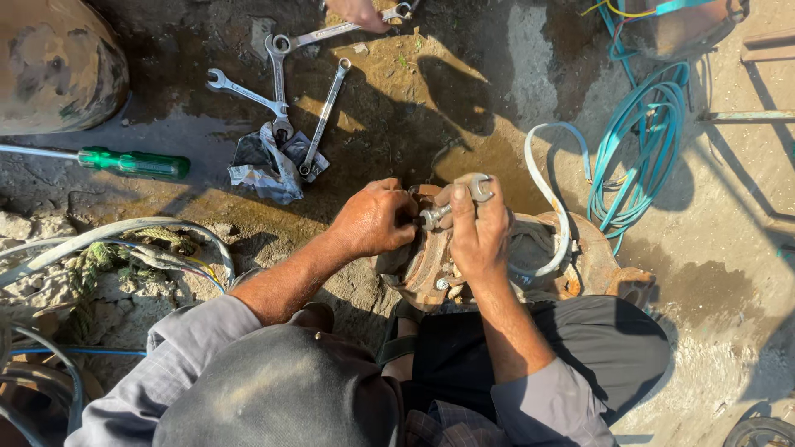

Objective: The person uses a wrench to loosen and remove bolts from a water pump. They adjust the pump's position and continue to remove bolts, then reposition the pump again to access additional fasteners.

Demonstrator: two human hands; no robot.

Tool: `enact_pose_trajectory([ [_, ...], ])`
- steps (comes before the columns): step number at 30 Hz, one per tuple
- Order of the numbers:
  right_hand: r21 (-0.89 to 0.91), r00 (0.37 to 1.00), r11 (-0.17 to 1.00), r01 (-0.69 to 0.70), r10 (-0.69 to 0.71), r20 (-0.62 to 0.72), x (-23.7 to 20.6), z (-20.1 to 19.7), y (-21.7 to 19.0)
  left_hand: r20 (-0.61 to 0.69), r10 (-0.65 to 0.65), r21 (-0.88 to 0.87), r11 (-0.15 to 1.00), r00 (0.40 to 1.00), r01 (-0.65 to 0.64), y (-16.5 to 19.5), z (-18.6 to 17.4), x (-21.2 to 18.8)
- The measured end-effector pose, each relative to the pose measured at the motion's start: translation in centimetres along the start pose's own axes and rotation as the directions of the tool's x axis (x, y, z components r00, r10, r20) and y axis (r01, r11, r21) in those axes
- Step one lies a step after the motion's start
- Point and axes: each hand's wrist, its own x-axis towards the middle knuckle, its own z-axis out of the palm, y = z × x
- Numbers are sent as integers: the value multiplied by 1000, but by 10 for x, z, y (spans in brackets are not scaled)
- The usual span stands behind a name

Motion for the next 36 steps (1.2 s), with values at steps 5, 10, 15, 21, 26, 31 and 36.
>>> enact_pose_trajectory([
  [5,137,989,985,-109,121,-81,-5,0,14,45,166,182,968,985,-171,0,-1,6],
  [10,102,997,994,-41,47,-57,-6,4,24,19,268,227,937,963,-265,-3,5,4],
  [15,75,994,994,-81,86,-65,-6,3,23,61,238,246,938,969,-245,-9,13,4],
  [21,127,995,988,-85,92,-45,-6,1,25,61,296,218,928,953,-302,-15,16,6],
  [26,130,996,990,-59,67,-52,-8,0,24,26,307,298,906,951,-301,-16,18,6],
  [31,120,996,989,-88,87,16,-9,-1,19,-192,36,-178,981,981,-71,-25,13,-3],
  [36,47,996,998,-52,49,79,-17,-8,15,-32,-187,-525,839,982,143,-30,17,-11],
])
